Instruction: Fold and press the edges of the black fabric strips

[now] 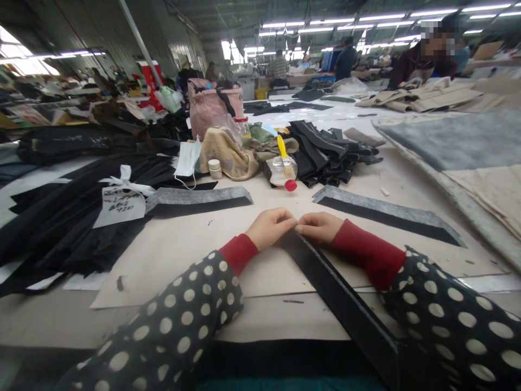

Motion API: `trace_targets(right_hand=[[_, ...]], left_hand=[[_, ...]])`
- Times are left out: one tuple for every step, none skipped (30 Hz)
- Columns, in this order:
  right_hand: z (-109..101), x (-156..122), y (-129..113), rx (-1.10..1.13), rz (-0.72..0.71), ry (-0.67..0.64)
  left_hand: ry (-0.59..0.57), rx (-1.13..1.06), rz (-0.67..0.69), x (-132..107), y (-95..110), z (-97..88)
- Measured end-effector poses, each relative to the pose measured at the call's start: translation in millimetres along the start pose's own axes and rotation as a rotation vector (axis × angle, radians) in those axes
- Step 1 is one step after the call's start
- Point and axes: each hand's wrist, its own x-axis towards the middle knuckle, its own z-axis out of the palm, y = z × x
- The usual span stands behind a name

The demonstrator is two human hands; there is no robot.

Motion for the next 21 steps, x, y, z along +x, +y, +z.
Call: trace_targets(right_hand=[[0.6, -0.4, -0.1, -0.078, -0.031, 0.047], [1.7, -1.0, -0.2, -0.185, -0.082, 0.116], [3.1, -1.7, -0.3, -0.303, -0.141, 0.190], [4.7, -2.3, -0.2, -0.411, -0.196, 0.250], [6.3, -2.5, 0.0, -0.489, -0.235, 0.286], [7.6, -2.3, 0.4, -0.528, -0.261, 0.296], [8.6, -1.5, 0.8, -0.522, -0.271, 0.291], [9.1, -0.3, 1.0, -0.480, -0.269, 0.279], [9.1, 1.2, 1.1, -0.407, -0.256, 0.269], [8.7, 2.8, 0.9, -0.313, -0.231, 0.252], [8.1, 4.0, 0.6, -0.207, -0.196, 0.225], [7.5, 4.6, 0.5, -0.099, -0.154, 0.192], [7.1, 4.4, 0.8, 0.000, -0.111, 0.150], [7.0, 3.1, 1.9, 0.081, -0.076, 0.101], [7.2, 0.8, 3.8, 0.140, -0.048, 0.055], [7.8, -2.5, 6.5, 0.179, -0.031, 0.019], [8.4, -6.7, 9.9, 0.203, -0.020, -0.004], [8.8, -11.5, 13.4, 0.212, -0.017, -0.019], [8.5, -16.7, 16.4, 0.208, -0.022, -0.017], [7.0, -21.8, 18.4, 0.194, -0.032, -0.001], [3.8, -26.3, 18.9, 0.175, -0.044, 0.025]], left_hand=[[0.014, 0.018, 0.018, 0.2, 0.2, 0.2], [0.022, 0.036, 0.030, 0.4, 0.0, -0.1], [0.019, 0.051, 0.037, 0.7, -0.4, -0.9], [0.002, 0.062, 0.042, 0.9, -1.1, -2.3], [-0.028, 0.068, 0.047, 1.2, -1.8, -4.1], [-0.062, 0.072, 0.055, 1.3, -2.4, -6.1], [-0.090, 0.079, 0.068, 1.5, -2.6, -8.2], [-0.104, 0.091, 0.083, 1.6, -2.4, -10.3], [-0.099, 0.109, 0.100, 1.7, -1.9, -12.3], [-0.079, 0.130, 0.118, 1.8, -1.0, -14.5], [-0.046, 0.150, 0.131, 1.9, 0.0, -16.9], [-0.008, 0.164, 0.139, 1.9, 1.0, -19.6], [0.033, 0.171, 0.142, 1.9, 1.7, -22.7], [0.076, 0.172, 0.139, 1.9, 2.2, -26.3], [0.118, 0.165, 0.131, 1.8, 2.2, -30.2], [0.157, 0.151, 0.118, 1.9, 1.8, -34.2], [0.189, 0.130, 0.103, 2.1, 0.9, -38.1], [0.208, 0.100, 0.086, 2.5, -0.3, -41.8], [0.213, 0.062, 0.070, 3.1, -1.8, -45.4], [0.209, 0.016, 0.054, 4.0, -3.8, -49.0], [0.205, -0.037, 0.036, 5.0, -6.1, -52.9]])
